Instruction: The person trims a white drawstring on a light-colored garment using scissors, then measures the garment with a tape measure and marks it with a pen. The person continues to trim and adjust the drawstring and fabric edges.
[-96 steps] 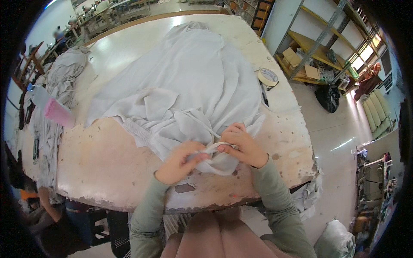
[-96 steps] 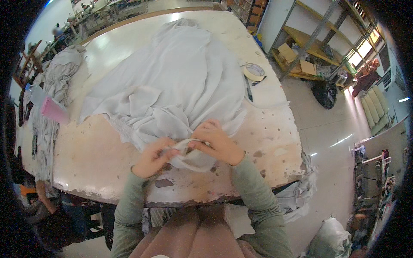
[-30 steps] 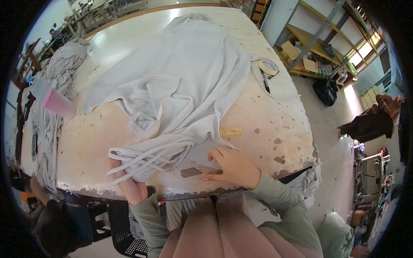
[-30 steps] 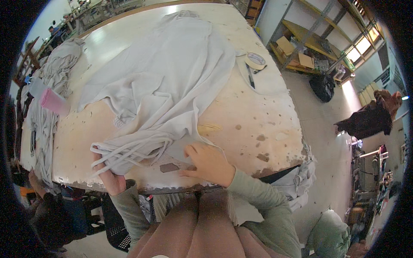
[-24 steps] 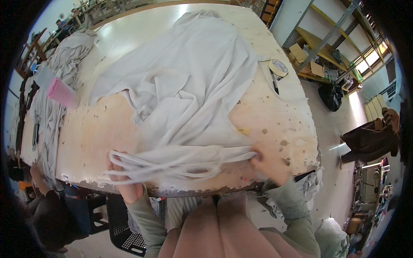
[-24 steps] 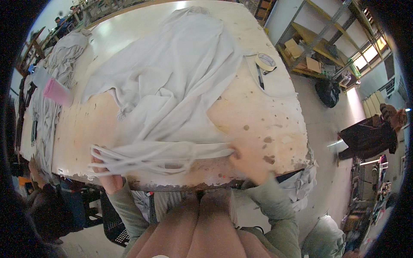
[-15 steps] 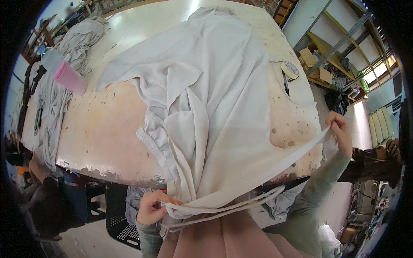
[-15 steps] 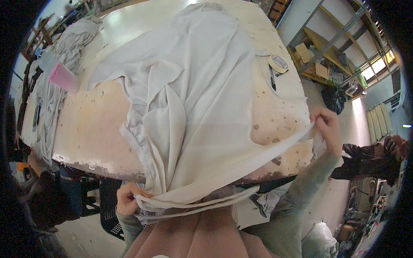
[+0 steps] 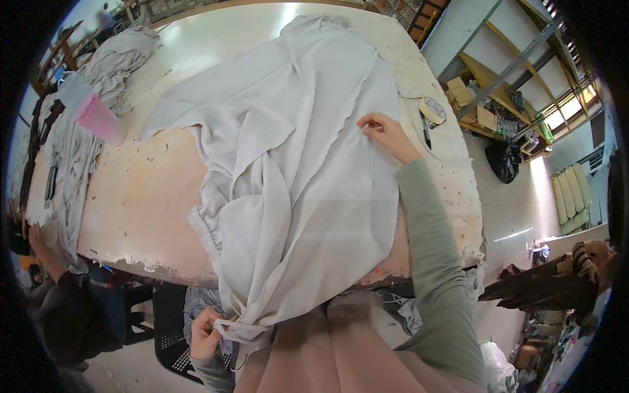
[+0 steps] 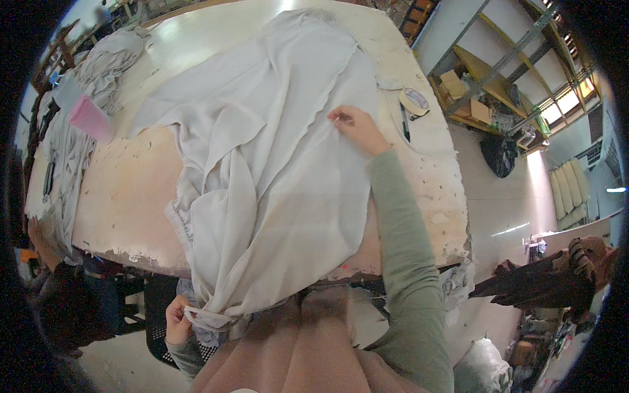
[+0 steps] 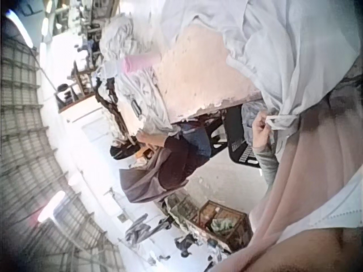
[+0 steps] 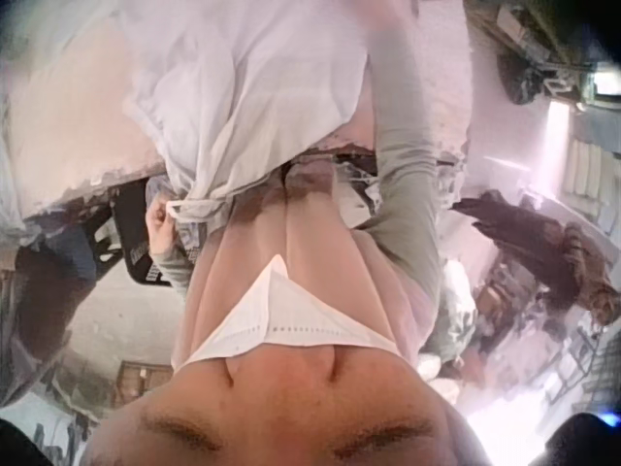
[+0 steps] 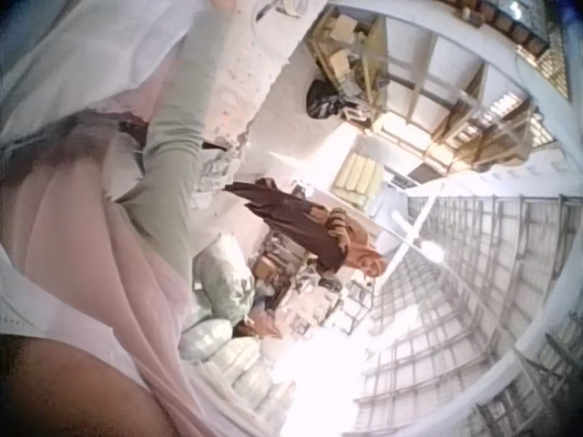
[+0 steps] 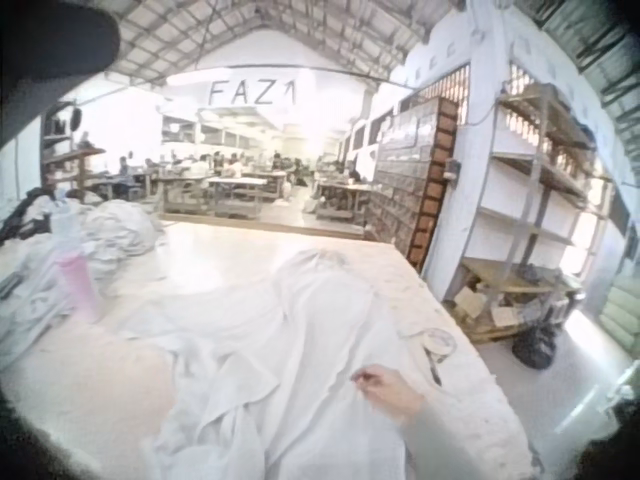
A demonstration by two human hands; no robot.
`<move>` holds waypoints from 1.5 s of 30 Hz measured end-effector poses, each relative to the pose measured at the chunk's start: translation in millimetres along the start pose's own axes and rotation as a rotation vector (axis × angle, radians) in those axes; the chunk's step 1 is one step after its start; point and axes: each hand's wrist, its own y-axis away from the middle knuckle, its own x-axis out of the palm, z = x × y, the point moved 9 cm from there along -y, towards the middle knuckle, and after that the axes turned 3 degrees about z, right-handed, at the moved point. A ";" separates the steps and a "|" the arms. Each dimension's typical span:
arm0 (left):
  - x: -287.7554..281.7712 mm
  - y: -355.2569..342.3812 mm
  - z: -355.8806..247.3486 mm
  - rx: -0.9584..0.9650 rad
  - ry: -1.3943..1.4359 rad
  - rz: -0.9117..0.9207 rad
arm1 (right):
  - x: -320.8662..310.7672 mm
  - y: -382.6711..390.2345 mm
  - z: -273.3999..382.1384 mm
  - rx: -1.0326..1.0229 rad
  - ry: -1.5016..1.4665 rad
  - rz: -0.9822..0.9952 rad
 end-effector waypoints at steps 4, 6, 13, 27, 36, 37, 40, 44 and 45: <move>3.1 -4.9 -2.6 -0.016 -0.039 0.025 | -19.0 4.4 -33.0 0.150 -0.099 -0.147; 7.6 -7.8 -5.1 -0.012 -0.028 0.073 | -19.3 9.1 -42.2 0.211 -0.114 -0.165; 15.0 -14.3 -5.7 -0.064 -0.033 0.148 | -3.8 13.7 -28.6 0.068 0.109 -0.181; 80.4 -70.6 -81.0 0.057 -0.302 0.058 | -5.9 41.5 46.5 0.302 -0.748 -0.218; 216.4 -231.6 -134.5 0.524 -0.334 0.095 | 31.0 74.1 85.9 0.173 -0.727 -0.203; 219.4 -237.7 -131.8 0.566 -0.278 0.101 | 36.0 76.9 78.8 0.241 -0.720 -0.220; 220.2 -252.1 -101.7 0.377 -0.250 0.228 | 49.4 81.4 79.6 0.197 -0.781 -0.159; 210.3 -248.0 -80.4 0.159 -0.164 0.287 | 63.1 89.0 79.5 0.209 -0.825 -0.078; 210.3 -246.4 -76.0 0.090 -0.111 0.296 | 63.4 90.2 78.3 0.221 -0.870 -0.093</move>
